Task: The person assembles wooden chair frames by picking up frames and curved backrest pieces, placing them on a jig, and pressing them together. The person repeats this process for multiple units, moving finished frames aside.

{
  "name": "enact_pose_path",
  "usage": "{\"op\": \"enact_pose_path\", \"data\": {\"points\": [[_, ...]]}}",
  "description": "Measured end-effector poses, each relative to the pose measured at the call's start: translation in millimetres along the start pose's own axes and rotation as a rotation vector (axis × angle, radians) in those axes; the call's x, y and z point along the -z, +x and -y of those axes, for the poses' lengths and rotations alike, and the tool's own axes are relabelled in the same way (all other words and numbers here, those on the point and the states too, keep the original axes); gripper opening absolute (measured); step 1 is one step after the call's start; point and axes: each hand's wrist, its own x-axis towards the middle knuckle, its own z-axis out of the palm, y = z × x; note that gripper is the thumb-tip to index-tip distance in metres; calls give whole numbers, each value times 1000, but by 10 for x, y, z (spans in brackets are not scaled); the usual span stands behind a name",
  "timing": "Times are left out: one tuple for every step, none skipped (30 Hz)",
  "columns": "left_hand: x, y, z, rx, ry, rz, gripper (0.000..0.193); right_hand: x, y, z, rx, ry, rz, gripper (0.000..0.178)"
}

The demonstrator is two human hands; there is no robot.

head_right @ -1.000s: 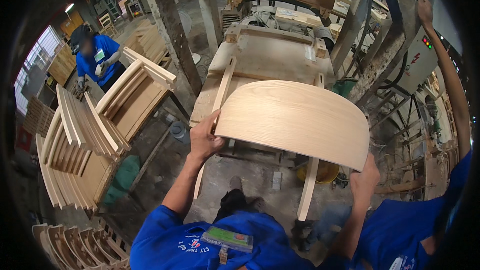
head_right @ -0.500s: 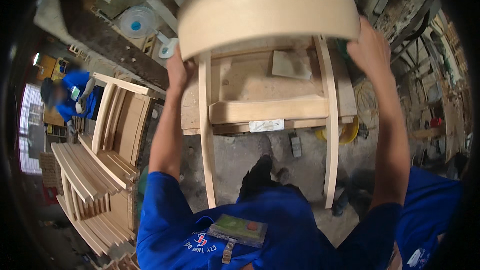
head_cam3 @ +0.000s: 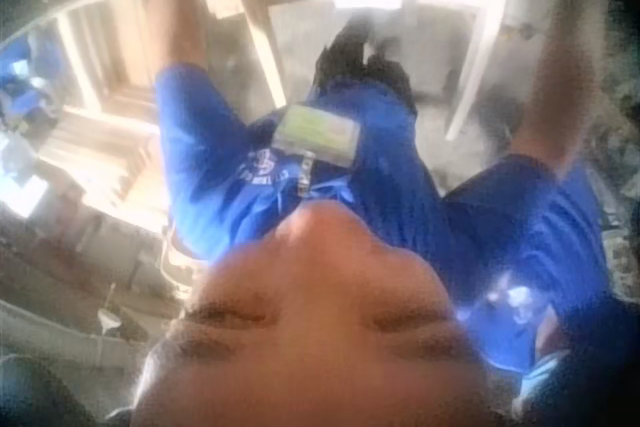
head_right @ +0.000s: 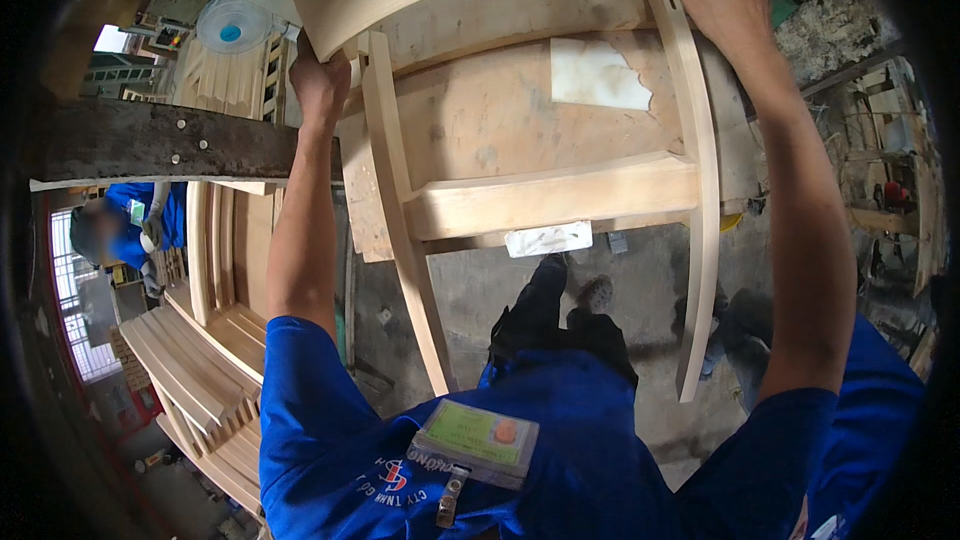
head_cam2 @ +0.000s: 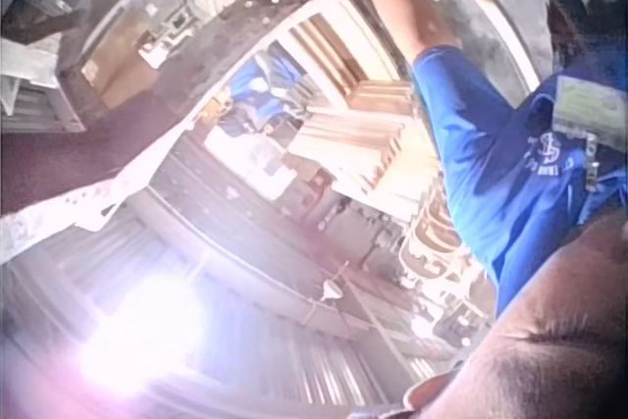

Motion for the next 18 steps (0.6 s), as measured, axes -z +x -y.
{"op": "enact_pose_path", "data": {"points": [[-5,-2,2,-45,3,-18,47,-8,-11,-3,31,-2,14,40],[-1,-22,6,-90,5,-35,47,-17,-24,-1,63,-3,28,40],[13,-63,14,-81,16,-23,47,-30,-39,6,71,24,30,40],[11,-84,5,-75,24,-10,47,-42,-48,-2,76,48,30,40],[12,-102,-4,-69,31,3,47,-51,-56,-6,81,72,30,40],[16,-103,-11,-87,65,3,47,-66,-56,-18,82,82,38,40],[19,-111,13,-102,101,0,48,-86,-51,-35,86,95,47,40],[18,-124,37,-117,137,-1,48,-111,-45,-52,90,108,55,40],[13,-129,59,-85,141,11,48,-139,-40,-67,94,112,59,40],[24,-137,46,-56,140,18,49,-128,-50,-73,100,111,58,40],[34,-153,36,-26,139,26,49,-121,-59,-76,105,110,57,40],[42,-173,29,-65,126,-3,48,-121,-64,-89,107,94,56,39],[42,-175,53,-99,121,-34,47,-162,-47,-109,111,86,58,39],[49,-186,79,-132,116,-64,47,-202,-37,-121,117,79,60,39],[60,-201,106,-140,104,-61,47,-249,-37,-124,77,112,41,38],[42,-211,148,-148,75,-52,47,-272,-63,-99,34,128,25,38],[33,-208,129,-158,52,-46,47,-311,-86,-103,-8,149,6,38],[31,-201,113,-143,77,-24,45,-426,-103,-289,-33,76,57,40]]}}
